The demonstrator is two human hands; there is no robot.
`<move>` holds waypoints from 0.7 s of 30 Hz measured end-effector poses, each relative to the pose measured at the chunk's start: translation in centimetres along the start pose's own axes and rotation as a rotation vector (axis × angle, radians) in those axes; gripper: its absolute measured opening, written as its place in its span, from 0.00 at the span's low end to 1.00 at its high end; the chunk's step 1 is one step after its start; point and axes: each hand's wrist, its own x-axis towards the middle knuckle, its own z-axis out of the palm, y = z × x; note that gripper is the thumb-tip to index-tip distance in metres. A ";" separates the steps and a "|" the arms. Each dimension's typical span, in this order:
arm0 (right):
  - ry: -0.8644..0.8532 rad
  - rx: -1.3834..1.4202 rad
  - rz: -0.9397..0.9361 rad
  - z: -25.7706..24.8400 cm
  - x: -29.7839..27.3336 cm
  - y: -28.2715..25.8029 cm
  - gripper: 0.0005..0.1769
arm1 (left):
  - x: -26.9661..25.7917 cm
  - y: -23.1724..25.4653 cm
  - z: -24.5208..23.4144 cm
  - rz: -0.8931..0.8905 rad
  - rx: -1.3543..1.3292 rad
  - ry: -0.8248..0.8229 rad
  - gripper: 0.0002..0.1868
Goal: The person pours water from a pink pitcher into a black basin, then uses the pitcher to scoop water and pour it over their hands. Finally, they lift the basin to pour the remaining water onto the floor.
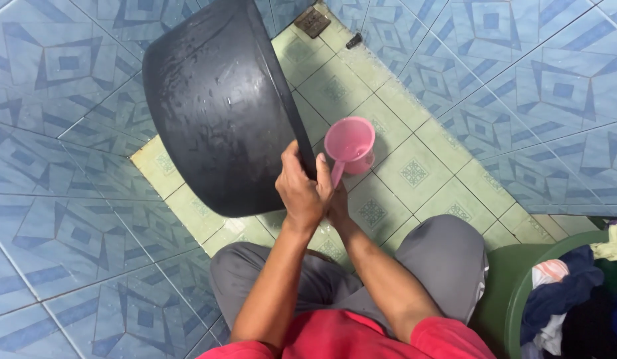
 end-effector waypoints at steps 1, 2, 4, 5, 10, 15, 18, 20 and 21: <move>0.020 0.141 0.101 -0.3 0.7 0.7 0.17 | 0.2 0.0 -0.1 0.032 0.030 0.010 0.23; 0.040 0.281 0.202 -0.5 1.0 1.5 0.17 | 0.3 0.0 -0.2 0.063 0.059 0.019 0.27; 0.126 0.266 0.327 -0.7 1.8 2.8 0.16 | 1.0 0.1 -0.6 0.066 0.065 0.001 0.33; 0.176 0.262 0.394 -0.9 1.9 3.5 0.16 | 1.1 0.2 -1.1 0.031 0.042 -0.038 0.37; 0.181 0.380 0.407 -1.6 2.5 5.6 0.15 | 2.2 0.6 -3.9 -0.133 0.018 -0.248 0.48; 0.122 0.424 0.348 -1.3 1.3 6.0 0.13 | 1.4 0.7 -4.8 -0.093 0.069 -0.298 0.54; 0.058 0.481 0.304 -0.8 1.2 6.2 0.08 | 0.9 0.2 -4.9 -0.143 0.078 -0.377 0.56; 0.005 0.499 0.259 -0.7 1.0 6.2 0.07 | 0.6 0.0 -4.6 -0.124 0.097 -0.387 0.56; 0.018 0.503 0.284 -0.7 1.0 6.1 0.07 | 0.5 0.0 -4.3 -0.112 0.102 -0.394 0.56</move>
